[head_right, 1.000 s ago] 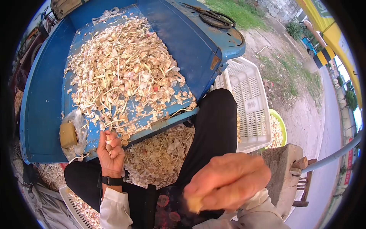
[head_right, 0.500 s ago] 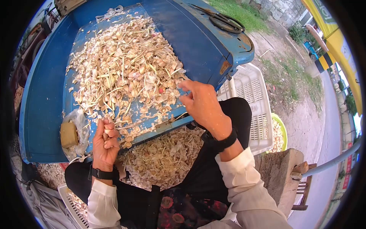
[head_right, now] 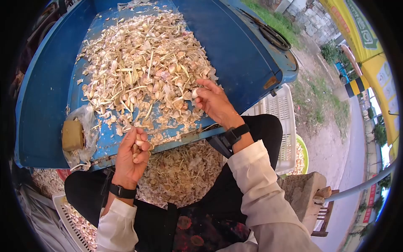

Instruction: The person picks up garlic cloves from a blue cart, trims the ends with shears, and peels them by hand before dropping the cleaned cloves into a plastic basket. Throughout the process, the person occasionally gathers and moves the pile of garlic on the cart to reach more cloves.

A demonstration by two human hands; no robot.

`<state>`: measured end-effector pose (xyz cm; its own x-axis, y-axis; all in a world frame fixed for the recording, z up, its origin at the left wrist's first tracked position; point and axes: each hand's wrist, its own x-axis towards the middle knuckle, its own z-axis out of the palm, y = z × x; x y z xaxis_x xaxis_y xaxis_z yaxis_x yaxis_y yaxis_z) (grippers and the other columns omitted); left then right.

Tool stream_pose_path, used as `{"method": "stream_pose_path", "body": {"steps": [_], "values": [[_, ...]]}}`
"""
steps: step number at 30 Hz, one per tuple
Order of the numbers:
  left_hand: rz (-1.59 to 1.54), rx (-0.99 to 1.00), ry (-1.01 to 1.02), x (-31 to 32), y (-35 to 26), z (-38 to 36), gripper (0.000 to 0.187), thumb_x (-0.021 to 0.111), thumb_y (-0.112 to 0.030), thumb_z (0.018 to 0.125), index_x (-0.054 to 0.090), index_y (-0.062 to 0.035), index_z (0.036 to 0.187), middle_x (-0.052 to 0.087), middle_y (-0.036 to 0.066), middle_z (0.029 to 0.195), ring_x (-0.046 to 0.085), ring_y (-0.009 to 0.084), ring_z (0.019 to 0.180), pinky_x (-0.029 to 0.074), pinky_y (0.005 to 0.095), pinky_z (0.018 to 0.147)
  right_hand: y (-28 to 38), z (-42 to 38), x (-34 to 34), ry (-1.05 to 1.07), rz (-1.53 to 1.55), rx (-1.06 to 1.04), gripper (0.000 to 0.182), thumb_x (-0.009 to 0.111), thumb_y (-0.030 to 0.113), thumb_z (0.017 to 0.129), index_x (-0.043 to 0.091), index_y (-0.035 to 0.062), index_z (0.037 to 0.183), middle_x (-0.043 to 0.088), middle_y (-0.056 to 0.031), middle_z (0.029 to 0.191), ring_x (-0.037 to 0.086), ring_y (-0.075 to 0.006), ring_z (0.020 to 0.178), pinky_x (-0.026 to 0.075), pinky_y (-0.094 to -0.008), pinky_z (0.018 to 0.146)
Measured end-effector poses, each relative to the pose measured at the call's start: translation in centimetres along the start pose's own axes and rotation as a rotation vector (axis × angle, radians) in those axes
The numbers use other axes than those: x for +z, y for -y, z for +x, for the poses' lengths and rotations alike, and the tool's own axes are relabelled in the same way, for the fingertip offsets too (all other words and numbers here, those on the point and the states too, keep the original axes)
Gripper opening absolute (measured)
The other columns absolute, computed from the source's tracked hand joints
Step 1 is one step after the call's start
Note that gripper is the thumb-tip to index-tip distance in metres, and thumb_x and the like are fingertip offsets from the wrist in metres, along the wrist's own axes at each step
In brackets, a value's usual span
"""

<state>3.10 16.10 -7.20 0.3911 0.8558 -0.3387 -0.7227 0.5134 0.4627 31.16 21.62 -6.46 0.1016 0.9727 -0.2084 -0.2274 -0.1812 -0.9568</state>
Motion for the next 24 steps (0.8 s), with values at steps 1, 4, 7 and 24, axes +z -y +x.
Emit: {"method": "stream_pose_path", "body": {"steps": [1, 4, 7, 24], "values": [[-0.014, -0.032, 0.017, 0.3, 0.6, 0.1, 0.020, 0.052, -0.024, 0.100, 0.056, -0.0048, 0.099, 0.056, 0.003, 0.086, 0.056, 0.0092, 0.066, 0.035, 0.0144, 0.038, -0.3, -0.1, -0.3, 0.104, 0.188, 0.071, 0.034, 0.058, 0.006, 0.092, 0.049, 0.0002, 0.125, 0.061, -0.0077, 0.095, 0.060, -0.0130, 0.074, 0.049, -0.0237, 0.060], [-0.001, -0.080, 0.045, 0.3, 2.3, 0.2, 0.023, 0.053, -0.024, 0.100, 0.059, -0.0030, 0.106, 0.059, 0.003, 0.088, 0.057, 0.0091, 0.068, 0.035, 0.0148, 0.040, -0.5, -1.7, 1.7, 0.252, 0.399, 0.133, 0.030, 0.059, 0.006, 0.092, 0.051, 0.0006, 0.121, 0.060, -0.0082, 0.098, 0.059, -0.0127, 0.074, 0.050, -0.0245, 0.060], [0.128, -0.091, 0.056, 1.5, 3.3, 0.2, 0.028, 0.051, -0.027, 0.101, 0.056, -0.0037, 0.116, 0.058, 0.004, 0.094, 0.056, 0.0087, 0.074, 0.037, 0.0127, 0.042, -0.2, -4.3, 5.2, 0.318, 0.197, -0.003, 0.028, 0.060, 0.005, 0.092, 0.053, 0.0016, 0.119, 0.060, -0.0076, 0.100, 0.060, -0.0124, 0.077, 0.050, -0.0246, 0.063], [-0.163, -0.006, 0.012, -0.1, 2.4, 0.3, 0.010, 0.055, -0.009, 0.097, 0.052, -0.0053, 0.105, 0.057, 0.012, 0.106, 0.058, 0.0124, 0.077, 0.040, 0.0126, 0.039, -0.9, 2.1, 1.7, -0.019, -1.156, -0.374, 0.013, 0.067, 0.005, 0.078, 0.066, -0.0001, 0.089, 0.066, -0.0116, 0.076, 0.061, -0.0194, 0.065, 0.048, -0.0314, 0.061]]}}
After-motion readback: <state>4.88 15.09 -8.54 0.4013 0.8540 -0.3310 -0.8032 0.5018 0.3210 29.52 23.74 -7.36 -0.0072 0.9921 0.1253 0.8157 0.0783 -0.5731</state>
